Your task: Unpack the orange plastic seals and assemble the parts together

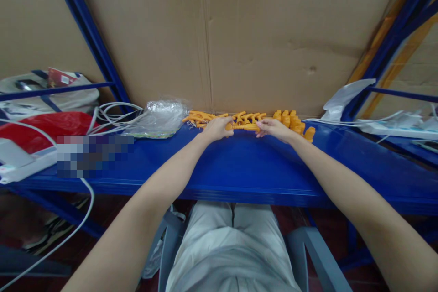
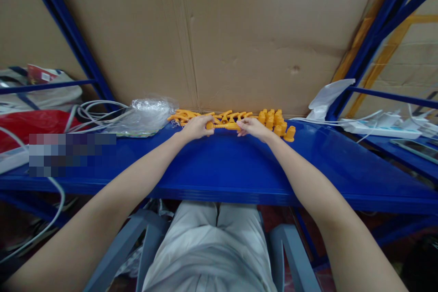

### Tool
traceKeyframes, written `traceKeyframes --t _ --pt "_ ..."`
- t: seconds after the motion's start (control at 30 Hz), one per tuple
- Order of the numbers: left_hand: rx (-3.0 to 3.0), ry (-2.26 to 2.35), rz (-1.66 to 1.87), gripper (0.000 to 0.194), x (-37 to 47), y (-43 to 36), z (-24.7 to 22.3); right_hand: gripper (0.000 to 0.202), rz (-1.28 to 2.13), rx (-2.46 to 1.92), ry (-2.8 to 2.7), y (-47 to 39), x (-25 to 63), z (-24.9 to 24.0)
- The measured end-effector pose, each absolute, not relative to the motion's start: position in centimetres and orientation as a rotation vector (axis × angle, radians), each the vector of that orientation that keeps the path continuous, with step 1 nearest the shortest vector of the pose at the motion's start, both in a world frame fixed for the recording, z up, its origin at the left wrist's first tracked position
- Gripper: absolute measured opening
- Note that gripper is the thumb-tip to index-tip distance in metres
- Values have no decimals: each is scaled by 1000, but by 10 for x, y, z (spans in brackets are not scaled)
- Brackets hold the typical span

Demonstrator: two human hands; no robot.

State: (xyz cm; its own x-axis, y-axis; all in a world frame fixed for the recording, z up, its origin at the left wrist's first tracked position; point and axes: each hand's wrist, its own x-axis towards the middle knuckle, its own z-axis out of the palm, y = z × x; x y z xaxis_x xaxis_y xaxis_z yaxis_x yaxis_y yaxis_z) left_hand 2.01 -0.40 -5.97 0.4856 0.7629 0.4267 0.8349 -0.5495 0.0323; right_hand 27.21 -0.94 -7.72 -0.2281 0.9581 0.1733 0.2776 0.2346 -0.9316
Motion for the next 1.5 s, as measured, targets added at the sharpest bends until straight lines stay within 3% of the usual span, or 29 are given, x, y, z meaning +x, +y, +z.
traceKeyframes --t 0.13,0.27,0.37,0.5,0.6,0.7,0.8,0.9,1.0,1.2,1.5 --pt "-2547 -1356 -660 33 19 -2 -60 44 1107 -1246 -1601 -19 265 -72" --pt "-2554 -1392 -680 32 18 1 -60 19 1167 -1203 -1604 -18 268 -72" --pt "-2551 -1373 -685 30 17 3 -61 35 1144 -1121 -1646 -15 272 -73" --pt "-2522 -1315 -708 29 16 6 -63 20 1142 -1122 -1652 -18 269 -73" --pt "-2515 -1287 -730 32 16 7 -64 43 1159 -1202 -1635 -22 263 -70" --pt "-2524 -1271 -729 32 16 8 -65 52 1152 -1279 -1617 -24 261 -68" --pt "-2524 -1290 -728 31 16 9 -65 46 1165 -1278 -1608 -22 264 -69" --pt "-2509 -1309 -730 32 15 10 -65 24 1146 -1192 -1630 -17 268 -72" --pt "-2493 -1306 -728 34 14 11 -65 38 1093 -1104 -1651 -12 272 -77" --pt "-2495 -1297 -743 34 14 7 -64 29 1053 -1079 -1691 -11 274 -78" --pt "-2488 -1273 -740 34 17 6 -65 48 1094 -1115 -1680 -18 267 -72"
